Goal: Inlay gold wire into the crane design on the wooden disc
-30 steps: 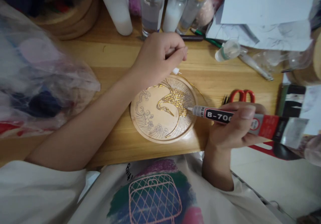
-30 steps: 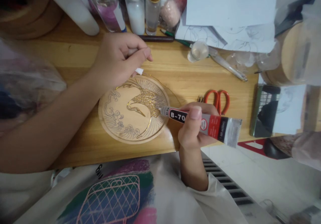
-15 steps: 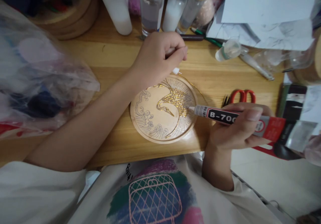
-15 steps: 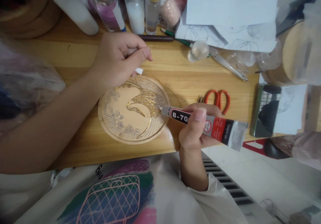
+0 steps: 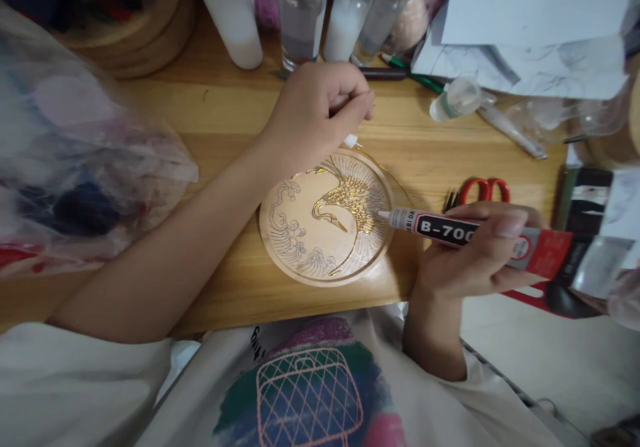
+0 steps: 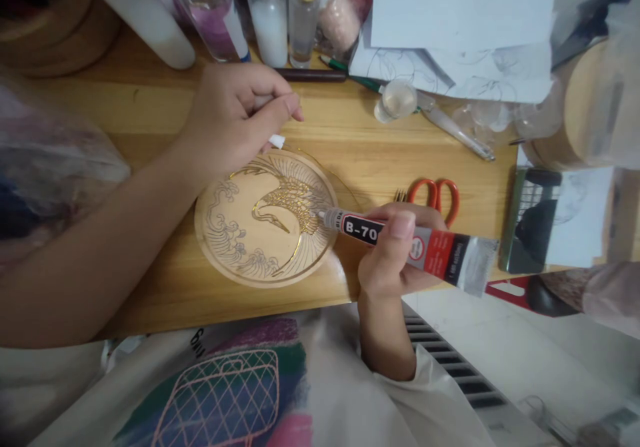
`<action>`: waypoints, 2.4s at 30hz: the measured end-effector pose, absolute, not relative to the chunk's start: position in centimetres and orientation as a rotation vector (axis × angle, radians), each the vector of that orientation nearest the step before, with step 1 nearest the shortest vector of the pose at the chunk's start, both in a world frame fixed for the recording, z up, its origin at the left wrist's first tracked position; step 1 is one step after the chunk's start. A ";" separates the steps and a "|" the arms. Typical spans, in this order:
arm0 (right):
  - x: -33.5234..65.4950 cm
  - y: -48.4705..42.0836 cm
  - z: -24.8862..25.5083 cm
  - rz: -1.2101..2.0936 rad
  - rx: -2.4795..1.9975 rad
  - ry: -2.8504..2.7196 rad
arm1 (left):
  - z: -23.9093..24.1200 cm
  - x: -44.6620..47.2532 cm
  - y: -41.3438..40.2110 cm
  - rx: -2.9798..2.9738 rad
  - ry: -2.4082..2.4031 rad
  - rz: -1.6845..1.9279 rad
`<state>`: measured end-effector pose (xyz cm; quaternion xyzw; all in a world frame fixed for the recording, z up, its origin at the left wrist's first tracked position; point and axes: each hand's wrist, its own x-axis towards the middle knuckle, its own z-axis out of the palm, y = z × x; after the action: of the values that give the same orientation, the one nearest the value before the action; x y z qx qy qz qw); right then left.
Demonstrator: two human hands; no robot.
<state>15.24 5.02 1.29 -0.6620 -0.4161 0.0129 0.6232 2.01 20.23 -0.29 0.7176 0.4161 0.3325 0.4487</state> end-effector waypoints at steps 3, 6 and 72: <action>15.5 5.1 1.0 0.012 -1.510 -1.009 | -0.4 2.0 20.2 1.785 1.015 0.833; 15.8 5.2 0.6 -0.025 -1.465 -1.036 | -0.5 2.0 20.2 1.784 1.014 0.835; 20.7 5.8 11.9 1.293 -0.561 -0.297 | 17.0 8.3 11.2 1.723 0.902 1.389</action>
<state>20.75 5.82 11.91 -0.2571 -0.1362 0.5921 0.7515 8.32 11.22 17.00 0.6705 0.3510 0.5408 0.3671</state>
